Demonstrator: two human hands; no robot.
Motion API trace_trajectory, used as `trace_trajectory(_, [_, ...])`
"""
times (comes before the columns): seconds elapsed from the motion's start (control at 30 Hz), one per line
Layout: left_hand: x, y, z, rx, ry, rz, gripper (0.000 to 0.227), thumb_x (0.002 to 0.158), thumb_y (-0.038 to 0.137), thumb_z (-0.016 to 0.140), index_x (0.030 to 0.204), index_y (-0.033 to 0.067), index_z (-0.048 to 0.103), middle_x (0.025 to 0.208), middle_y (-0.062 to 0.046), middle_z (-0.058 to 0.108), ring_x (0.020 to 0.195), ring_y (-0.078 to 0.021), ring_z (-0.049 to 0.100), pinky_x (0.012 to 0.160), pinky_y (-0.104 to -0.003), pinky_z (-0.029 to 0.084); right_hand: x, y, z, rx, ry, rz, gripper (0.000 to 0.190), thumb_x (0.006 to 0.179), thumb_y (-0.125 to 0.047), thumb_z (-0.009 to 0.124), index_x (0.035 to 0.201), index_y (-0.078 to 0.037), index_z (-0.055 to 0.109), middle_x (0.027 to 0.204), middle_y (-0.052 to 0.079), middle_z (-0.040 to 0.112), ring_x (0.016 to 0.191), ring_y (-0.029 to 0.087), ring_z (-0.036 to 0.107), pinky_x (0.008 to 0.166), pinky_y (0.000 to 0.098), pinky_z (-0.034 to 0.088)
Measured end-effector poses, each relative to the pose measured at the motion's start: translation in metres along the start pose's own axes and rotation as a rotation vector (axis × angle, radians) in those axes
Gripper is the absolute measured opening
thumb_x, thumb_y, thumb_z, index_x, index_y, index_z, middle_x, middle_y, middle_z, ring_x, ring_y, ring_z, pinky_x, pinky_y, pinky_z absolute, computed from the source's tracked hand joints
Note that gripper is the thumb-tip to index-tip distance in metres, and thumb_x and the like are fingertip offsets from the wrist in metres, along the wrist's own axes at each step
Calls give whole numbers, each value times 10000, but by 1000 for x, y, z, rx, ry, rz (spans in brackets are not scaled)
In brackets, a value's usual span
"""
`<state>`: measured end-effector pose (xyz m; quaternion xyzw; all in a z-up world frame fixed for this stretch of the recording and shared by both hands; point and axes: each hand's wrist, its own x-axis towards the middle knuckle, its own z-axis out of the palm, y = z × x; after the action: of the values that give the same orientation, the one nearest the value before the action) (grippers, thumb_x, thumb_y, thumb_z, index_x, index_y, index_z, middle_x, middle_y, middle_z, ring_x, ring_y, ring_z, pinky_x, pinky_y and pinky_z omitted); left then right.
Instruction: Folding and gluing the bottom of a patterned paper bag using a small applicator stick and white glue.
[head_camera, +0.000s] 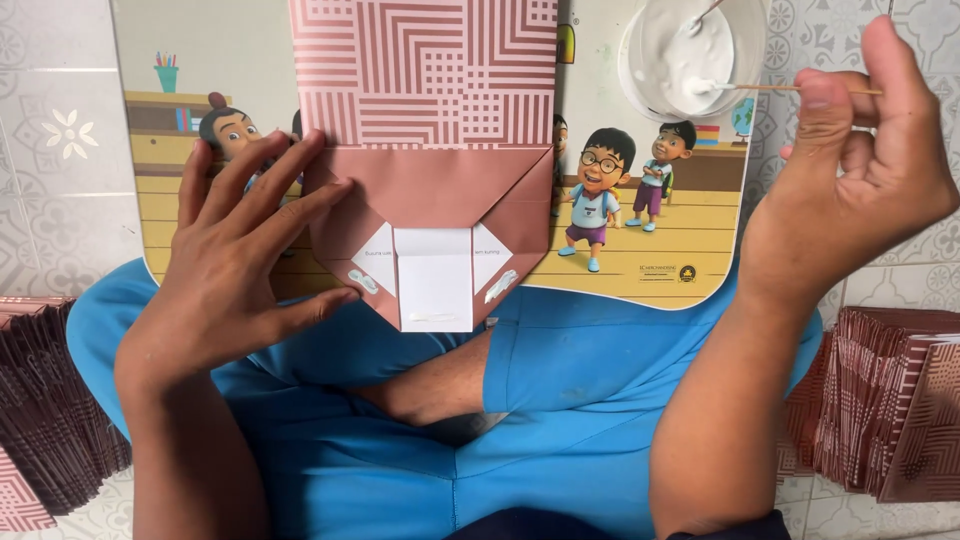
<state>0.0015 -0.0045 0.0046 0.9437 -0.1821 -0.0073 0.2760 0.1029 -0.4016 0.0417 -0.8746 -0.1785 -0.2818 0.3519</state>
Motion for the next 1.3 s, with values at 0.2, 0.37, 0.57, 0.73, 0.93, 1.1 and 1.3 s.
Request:
trace_trajectory(0.2, [0,0,-1,-17,8,14,821,735,479,792,1437,84,632,1648,-147,434,1541,-384,326,1277,-610,73,-10,7,-1,135,132,112,277,1242,126,646,1499,103,546,1222,373,699,993,340,624,792,377,551])
trace_trajectory(0.37, [1,0,0,-20,9,7,826,717,469,804,1430,88,636,1649,-140,433,1544,-379,319,1281,-600,61,-4,10,3,220,211,105,196,1194,7,672,1322,127,584,1160,353,697,976,330,655,754,390,598])
trace_trajectory(0.57, [-2,-3,1,-23,20,24,822,722,460,811,1424,67,647,1649,-147,431,1548,-382,311,1281,-591,49,-1,2,4,303,288,253,291,1113,-239,686,1144,48,655,1133,204,682,1017,253,659,846,350,590])
trace_trajectory(0.73, [-3,-6,4,-21,32,27,822,750,485,800,1446,82,632,1652,-142,421,1551,-383,301,1280,-601,41,-9,-1,-8,536,346,556,297,982,-312,772,1111,-57,696,1118,62,705,1030,110,656,924,241,560])
trace_trajectory(0.93, [-8,-10,5,-51,67,41,855,753,502,788,1485,100,609,1643,-132,416,1540,-370,304,1256,-618,42,-44,-66,6,684,209,673,155,1098,-248,690,1173,-116,658,1193,11,681,1052,62,606,929,206,477])
trace_trajectory(1.1, [-9,-14,9,-52,74,52,954,641,398,854,1519,142,582,1659,-90,377,1543,-336,288,1261,-614,31,-79,-118,35,661,-66,604,451,1032,-231,724,1402,-31,560,1047,136,696,831,172,678,720,258,608])
trace_trajectory(1.3, [-10,-13,4,-85,84,68,951,662,430,850,1510,102,570,1648,-90,383,1535,-336,293,1261,-613,37,-93,-133,55,640,-198,545,332,1044,-103,663,1324,42,560,1034,204,694,868,224,715,736,280,644])
